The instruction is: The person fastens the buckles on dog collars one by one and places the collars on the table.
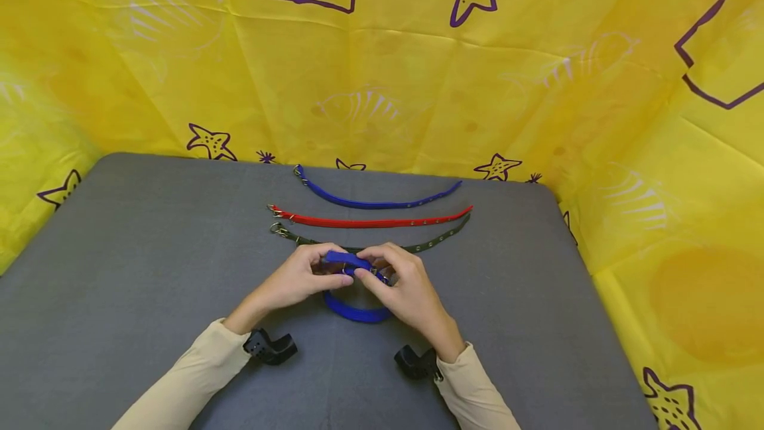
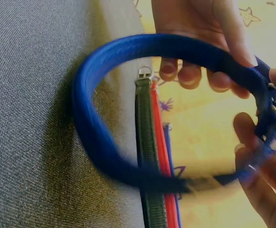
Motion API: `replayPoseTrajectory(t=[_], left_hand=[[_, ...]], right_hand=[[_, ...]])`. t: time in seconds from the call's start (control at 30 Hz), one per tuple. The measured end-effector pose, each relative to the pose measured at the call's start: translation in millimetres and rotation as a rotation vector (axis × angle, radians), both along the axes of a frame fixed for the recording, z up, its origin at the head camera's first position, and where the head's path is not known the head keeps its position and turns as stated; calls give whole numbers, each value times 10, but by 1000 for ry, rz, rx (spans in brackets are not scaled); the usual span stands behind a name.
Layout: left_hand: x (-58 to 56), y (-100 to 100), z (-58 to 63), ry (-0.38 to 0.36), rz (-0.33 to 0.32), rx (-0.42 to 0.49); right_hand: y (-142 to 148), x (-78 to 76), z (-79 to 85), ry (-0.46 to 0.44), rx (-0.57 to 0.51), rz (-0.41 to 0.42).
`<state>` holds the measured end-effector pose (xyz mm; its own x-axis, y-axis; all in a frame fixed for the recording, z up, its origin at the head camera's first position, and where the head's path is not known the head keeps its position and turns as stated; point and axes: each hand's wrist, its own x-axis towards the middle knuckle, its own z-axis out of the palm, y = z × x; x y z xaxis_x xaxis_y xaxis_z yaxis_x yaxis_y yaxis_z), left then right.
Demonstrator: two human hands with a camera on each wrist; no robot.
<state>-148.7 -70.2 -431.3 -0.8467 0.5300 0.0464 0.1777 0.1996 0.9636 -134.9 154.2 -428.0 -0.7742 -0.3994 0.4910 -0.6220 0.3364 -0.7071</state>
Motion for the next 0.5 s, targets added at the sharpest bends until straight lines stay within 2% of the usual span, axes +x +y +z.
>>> replayPoseTrajectory(t=[0.17, 0.27, 0.37, 0.5], left_hand=[[5, -5, 8, -33, 19, 39], [3, -4, 13, -37, -2, 43], [0, 6, 11, -35, -19, 46], [-2, 12, -3, -29, 2, 49]], right_hand=[[2, -10, -8, 23, -37, 18], [0, -10, -12, 35, -46, 21], [-2, -7, -7, 43, -41, 21], [-4, -4, 4, 57, -18, 22]])
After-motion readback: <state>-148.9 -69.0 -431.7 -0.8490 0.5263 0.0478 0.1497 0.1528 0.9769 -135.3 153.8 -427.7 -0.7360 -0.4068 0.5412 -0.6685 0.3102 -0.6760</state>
